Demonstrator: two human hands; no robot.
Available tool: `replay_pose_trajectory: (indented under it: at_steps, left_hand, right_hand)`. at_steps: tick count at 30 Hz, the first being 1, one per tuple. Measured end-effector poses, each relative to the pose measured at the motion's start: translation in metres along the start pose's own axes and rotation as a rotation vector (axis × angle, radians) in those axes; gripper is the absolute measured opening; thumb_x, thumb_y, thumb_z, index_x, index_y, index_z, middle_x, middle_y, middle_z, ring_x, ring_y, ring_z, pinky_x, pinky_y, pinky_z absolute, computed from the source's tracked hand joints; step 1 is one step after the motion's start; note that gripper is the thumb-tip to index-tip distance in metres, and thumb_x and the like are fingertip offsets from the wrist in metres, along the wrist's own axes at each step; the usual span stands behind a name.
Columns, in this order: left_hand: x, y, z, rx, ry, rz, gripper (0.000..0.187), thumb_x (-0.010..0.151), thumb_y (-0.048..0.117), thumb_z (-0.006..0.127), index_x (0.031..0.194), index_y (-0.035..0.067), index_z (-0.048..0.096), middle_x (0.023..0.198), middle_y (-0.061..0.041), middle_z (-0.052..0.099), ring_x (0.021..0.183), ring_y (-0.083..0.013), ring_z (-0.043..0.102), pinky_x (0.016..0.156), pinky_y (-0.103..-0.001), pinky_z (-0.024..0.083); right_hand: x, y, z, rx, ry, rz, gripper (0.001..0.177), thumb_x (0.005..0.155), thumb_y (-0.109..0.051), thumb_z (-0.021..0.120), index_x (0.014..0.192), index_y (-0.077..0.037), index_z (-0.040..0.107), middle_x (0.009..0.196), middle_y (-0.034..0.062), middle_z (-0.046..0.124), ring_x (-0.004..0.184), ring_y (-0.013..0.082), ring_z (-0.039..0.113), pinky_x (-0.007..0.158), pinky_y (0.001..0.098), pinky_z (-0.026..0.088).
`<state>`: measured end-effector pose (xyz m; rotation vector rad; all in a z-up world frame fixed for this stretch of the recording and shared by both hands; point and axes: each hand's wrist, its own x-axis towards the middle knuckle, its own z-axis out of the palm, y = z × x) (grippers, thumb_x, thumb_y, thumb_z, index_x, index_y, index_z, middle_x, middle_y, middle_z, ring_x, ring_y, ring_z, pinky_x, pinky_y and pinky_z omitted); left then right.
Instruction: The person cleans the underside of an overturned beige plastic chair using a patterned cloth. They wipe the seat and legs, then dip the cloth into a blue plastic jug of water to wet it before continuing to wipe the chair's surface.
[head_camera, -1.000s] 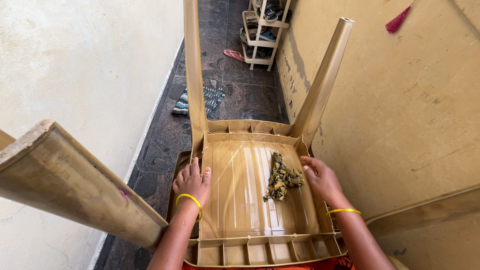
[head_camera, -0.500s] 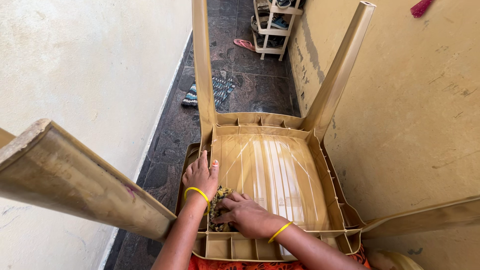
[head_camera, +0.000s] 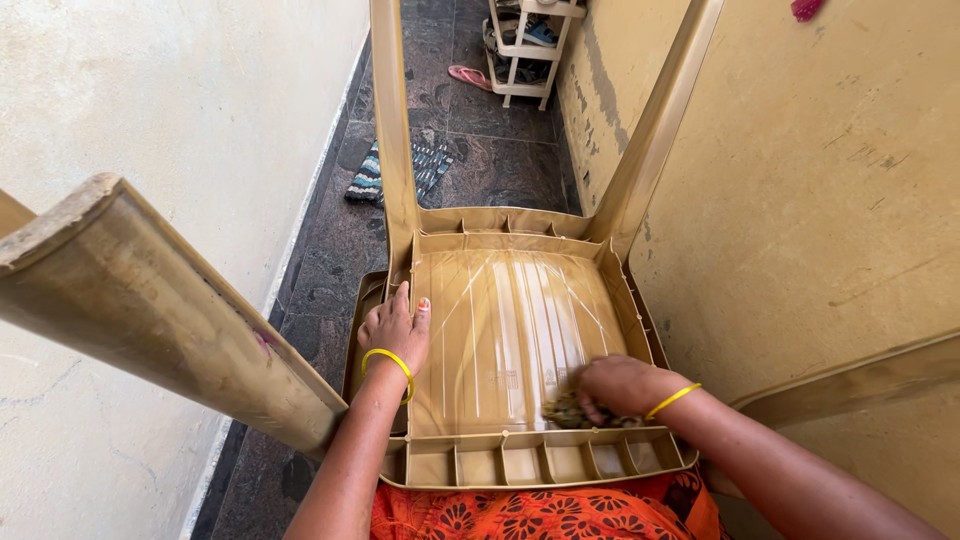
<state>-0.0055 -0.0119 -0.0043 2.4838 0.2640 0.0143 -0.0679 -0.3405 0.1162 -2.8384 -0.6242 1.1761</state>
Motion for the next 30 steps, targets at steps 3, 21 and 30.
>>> replay_pose_trajectory:
  at_steps: [3,21,30]
  left_hand:
    - [0.0,-0.001,0.002,0.012,-0.004,0.011,0.065,0.102,0.054,0.037,0.158,0.022,0.032,0.157,-0.006,0.044,0.146,-0.0316,0.031,0.12,-0.055,0.017]
    - [-0.075,0.065,-0.031,-0.107,-0.124,0.511,0.044,0.098,0.046,0.053,0.131,0.021,0.07,0.137,-0.005,0.062,0.137,-0.027,0.051,0.118,-0.045,0.038]
    - [-0.127,0.142,0.061,-0.093,-0.845,0.816,0.065,0.107,0.055,0.021,0.151,0.016,0.049,0.164,-0.005,0.039,0.155,-0.0297,0.024,0.126,-0.044,0.021]
  right_hand:
    - [-0.007,0.034,0.006,-0.27,-0.026,0.083,0.007,0.08,-0.019,0.075,0.079,-0.017,0.081,0.085,0.0064,0.076,0.09,0.0244,0.073,0.084,0.0381,0.055]
    - [-0.028,0.078,-0.037,0.067,0.84,-0.078,0.032,0.084,-0.009,0.066,0.114,-0.015,0.074,0.124,0.0042,0.067,0.115,0.029,0.064,0.096,0.0418,0.053]
    - [0.002,0.104,-0.02,0.418,1.293,-0.021,0.026,0.087,-0.003,0.063,0.11,-0.008,0.073,0.127,0.0069,0.068,0.107,0.0327,0.068,0.088,0.0425,0.056]
